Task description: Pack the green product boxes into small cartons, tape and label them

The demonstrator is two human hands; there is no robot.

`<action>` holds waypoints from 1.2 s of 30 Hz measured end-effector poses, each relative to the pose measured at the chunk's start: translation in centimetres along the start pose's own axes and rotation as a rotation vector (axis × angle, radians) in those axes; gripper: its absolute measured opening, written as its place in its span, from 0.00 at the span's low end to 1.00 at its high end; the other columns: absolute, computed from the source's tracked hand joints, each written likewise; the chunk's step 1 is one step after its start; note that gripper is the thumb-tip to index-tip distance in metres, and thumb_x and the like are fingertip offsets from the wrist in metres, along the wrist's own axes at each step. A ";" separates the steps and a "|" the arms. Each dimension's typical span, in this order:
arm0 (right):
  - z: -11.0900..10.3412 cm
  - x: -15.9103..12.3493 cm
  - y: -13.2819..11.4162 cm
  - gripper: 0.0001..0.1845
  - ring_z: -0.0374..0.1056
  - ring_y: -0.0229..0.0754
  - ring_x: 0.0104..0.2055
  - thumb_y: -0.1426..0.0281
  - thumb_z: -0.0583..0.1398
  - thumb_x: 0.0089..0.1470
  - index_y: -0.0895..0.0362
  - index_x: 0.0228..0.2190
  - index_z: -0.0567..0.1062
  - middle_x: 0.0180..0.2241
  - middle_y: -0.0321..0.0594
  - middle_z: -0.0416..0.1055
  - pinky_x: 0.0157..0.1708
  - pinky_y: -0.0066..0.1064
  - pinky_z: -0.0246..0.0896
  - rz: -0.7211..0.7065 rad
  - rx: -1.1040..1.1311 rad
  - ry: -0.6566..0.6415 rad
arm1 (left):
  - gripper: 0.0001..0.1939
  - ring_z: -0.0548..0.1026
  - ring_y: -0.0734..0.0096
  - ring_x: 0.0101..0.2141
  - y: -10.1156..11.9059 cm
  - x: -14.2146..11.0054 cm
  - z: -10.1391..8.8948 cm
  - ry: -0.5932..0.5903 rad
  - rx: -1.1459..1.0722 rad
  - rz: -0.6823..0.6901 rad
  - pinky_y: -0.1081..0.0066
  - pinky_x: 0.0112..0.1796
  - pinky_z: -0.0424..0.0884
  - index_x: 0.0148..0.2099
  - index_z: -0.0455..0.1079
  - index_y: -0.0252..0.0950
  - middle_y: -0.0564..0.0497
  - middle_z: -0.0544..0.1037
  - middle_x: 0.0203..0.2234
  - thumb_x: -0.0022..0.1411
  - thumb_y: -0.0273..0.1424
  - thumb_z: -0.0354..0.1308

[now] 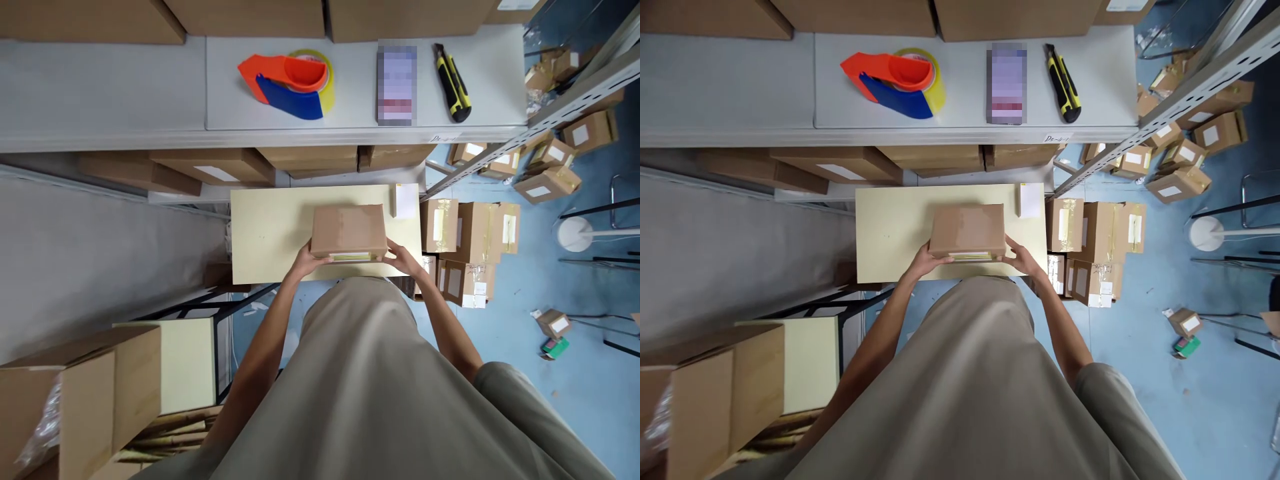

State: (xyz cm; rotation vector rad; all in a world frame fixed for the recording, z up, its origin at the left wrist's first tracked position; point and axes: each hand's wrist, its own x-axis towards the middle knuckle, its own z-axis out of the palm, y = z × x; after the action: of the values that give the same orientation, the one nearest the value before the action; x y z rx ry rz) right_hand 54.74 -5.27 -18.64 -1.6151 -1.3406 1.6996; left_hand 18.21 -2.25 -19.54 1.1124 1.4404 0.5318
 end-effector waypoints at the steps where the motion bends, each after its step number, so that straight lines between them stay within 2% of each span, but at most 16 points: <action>1: 0.3 0.4 0.3 0.38 0.71 0.57 0.72 0.51 0.73 0.56 0.49 0.65 0.79 0.64 0.43 0.81 0.74 0.53 0.61 -0.030 -0.043 0.015 | 0.52 0.82 0.46 0.61 0.1 0.1 0.0 0.045 0.067 0.035 0.52 0.63 0.76 0.68 0.75 0.32 0.33 0.83 0.63 0.43 0.46 0.85; 3: 1.4 1.2 1.0 0.38 0.72 0.59 0.71 0.59 0.72 0.57 0.50 0.67 0.78 0.67 0.45 0.79 0.74 0.54 0.62 -0.036 -0.151 0.065 | 0.52 0.80 0.46 0.64 0.1 0.4 0.4 0.116 0.194 0.078 0.52 0.64 0.75 0.72 0.71 0.35 0.34 0.80 0.66 0.47 0.40 0.84; 4: 2.0 1.6 1.4 0.37 0.74 0.60 0.70 0.62 0.71 0.58 0.51 0.68 0.77 0.67 0.46 0.79 0.73 0.54 0.64 0.005 -0.200 0.094 | 0.52 0.79 0.44 0.65 0.0 0.5 0.6 0.138 0.253 0.072 0.52 0.64 0.75 0.74 0.70 0.37 0.34 0.79 0.68 0.49 0.38 0.83; 7: 3.6 2.1 1.8 0.38 0.76 0.63 0.68 0.70 0.70 0.59 0.49 0.69 0.76 0.67 0.46 0.79 0.71 0.55 0.67 0.129 -0.322 0.120 | 0.47 0.81 0.39 0.65 -0.8 0.6 1.1 0.135 0.394 -0.052 0.50 0.62 0.77 0.75 0.70 0.37 0.31 0.81 0.65 0.55 0.31 0.78; 9: 3.7 2.2 1.6 0.40 0.74 0.62 0.71 0.75 0.69 0.59 0.49 0.71 0.75 0.70 0.46 0.76 0.73 0.54 0.65 0.133 -0.393 0.086 | 0.44 0.84 0.37 0.59 -1.5 0.3 0.9 0.099 0.442 -0.139 0.48 0.60 0.79 0.75 0.69 0.35 0.29 0.85 0.59 0.59 0.27 0.74; 11: 2.6 2.6 0.9 0.40 0.68 0.60 0.75 0.79 0.65 0.61 0.52 0.72 0.74 0.74 0.49 0.71 0.77 0.53 0.60 0.101 -0.477 0.076 | 0.44 0.86 0.39 0.57 -2.2 0.0 0.4 0.098 0.447 -0.142 0.47 0.60 0.80 0.78 0.65 0.34 0.30 0.85 0.58 0.61 0.23 0.69; 13: 0.5 3.5 -0.2 0.38 0.64 0.57 0.78 0.81 0.61 0.64 0.56 0.73 0.72 0.76 0.52 0.67 0.80 0.53 0.55 0.071 -0.569 0.132 | 0.46 0.84 0.43 0.61 -2.3 0.0 -0.3 0.168 0.423 -0.093 0.49 0.62 0.79 0.81 0.60 0.35 0.32 0.82 0.65 0.63 0.19 0.62; 15: -2.4 5.3 -1.3 0.36 0.60 0.57 0.80 0.80 0.57 0.68 0.59 0.74 0.70 0.77 0.54 0.64 0.81 0.55 0.52 0.045 -0.656 0.226 | 0.47 0.81 0.46 0.66 -1.6 0.5 -1.0 0.243 0.400 -0.045 0.48 0.66 0.76 0.84 0.55 0.35 0.34 0.73 0.73 0.65 0.17 0.57; 18: -6.7 9.1 -2.7 0.37 0.52 0.60 0.83 0.79 0.61 0.67 0.62 0.75 0.67 0.80 0.56 0.57 0.82 0.59 0.48 0.018 -0.775 0.288 | 0.46 0.73 0.46 0.73 0.8 1.8 -1.4 0.318 0.429 0.053 0.48 0.73 0.69 0.85 0.49 0.33 0.36 0.63 0.79 0.68 0.18 0.54; 20: -8.9 11.8 -3.4 0.39 0.48 0.61 0.84 0.79 0.64 0.66 0.64 0.75 0.66 0.82 0.57 0.52 0.82 0.58 0.46 0.003 -0.830 0.252 | 0.45 0.69 0.46 0.75 2.7 2.6 -1.1 0.335 0.461 0.136 0.48 0.75 0.66 0.85 0.49 0.33 0.37 0.63 0.79 0.71 0.21 0.55; 23: -11.2 15.7 -4.1 0.39 0.47 0.62 0.84 0.76 0.64 0.68 0.67 0.75 0.65 0.82 0.61 0.49 0.81 0.59 0.48 0.009 -0.861 0.212 | 0.41 0.68 0.47 0.76 5.1 3.4 0.4 0.266 0.474 0.242 0.47 0.76 0.64 0.85 0.52 0.36 0.37 0.66 0.78 0.73 0.24 0.54; 26: -12.3 18.8 -4.6 0.36 0.51 0.62 0.83 0.74 0.64 0.70 0.67 0.75 0.66 0.81 0.63 0.53 0.80 0.59 0.51 0.042 -0.886 0.204 | 0.38 0.68 0.49 0.76 6.1 3.6 2.3 0.160 0.482 0.306 0.49 0.75 0.66 0.84 0.57 0.38 0.39 0.69 0.77 0.74 0.27 0.54; 29: -12.6 20.5 -5.0 0.32 0.58 0.63 0.79 0.77 0.63 0.68 0.65 0.71 0.72 0.78 0.63 0.60 0.77 0.59 0.55 0.077 -0.927 0.172 | 0.37 0.69 0.49 0.75 5.8 3.4 3.7 0.060 0.495 0.337 0.48 0.75 0.67 0.83 0.59 0.36 0.38 0.70 0.76 0.75 0.29 0.53; 32: -12.5 20.8 -5.1 0.28 0.64 0.65 0.75 0.81 0.62 0.66 0.65 0.65 0.78 0.76 0.62 0.65 0.75 0.59 0.59 0.102 -0.954 0.158 | 0.36 0.69 0.49 0.75 4.8 3.0 4.3 0.011 0.506 0.347 0.47 0.75 0.66 0.82 0.59 0.35 0.37 0.71 0.75 0.75 0.30 0.52; 36: -12.2 19.8 -5.5 0.27 0.68 0.64 0.71 0.80 0.59 0.68 0.65 0.65 0.78 0.75 0.60 0.67 0.74 0.58 0.58 0.093 -0.978 0.164 | 0.35 0.67 0.47 0.76 3.5 2.6 4.3 -0.003 0.517 0.330 0.45 0.75 0.66 0.82 0.60 0.35 0.36 0.70 0.76 0.76 0.32 0.52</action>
State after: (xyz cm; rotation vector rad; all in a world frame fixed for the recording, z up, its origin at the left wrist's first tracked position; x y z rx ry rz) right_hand 60.00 17.81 -22.17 -2.2552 -2.2066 0.9088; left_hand 23.76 0.31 -18.82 1.7806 1.4378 0.3901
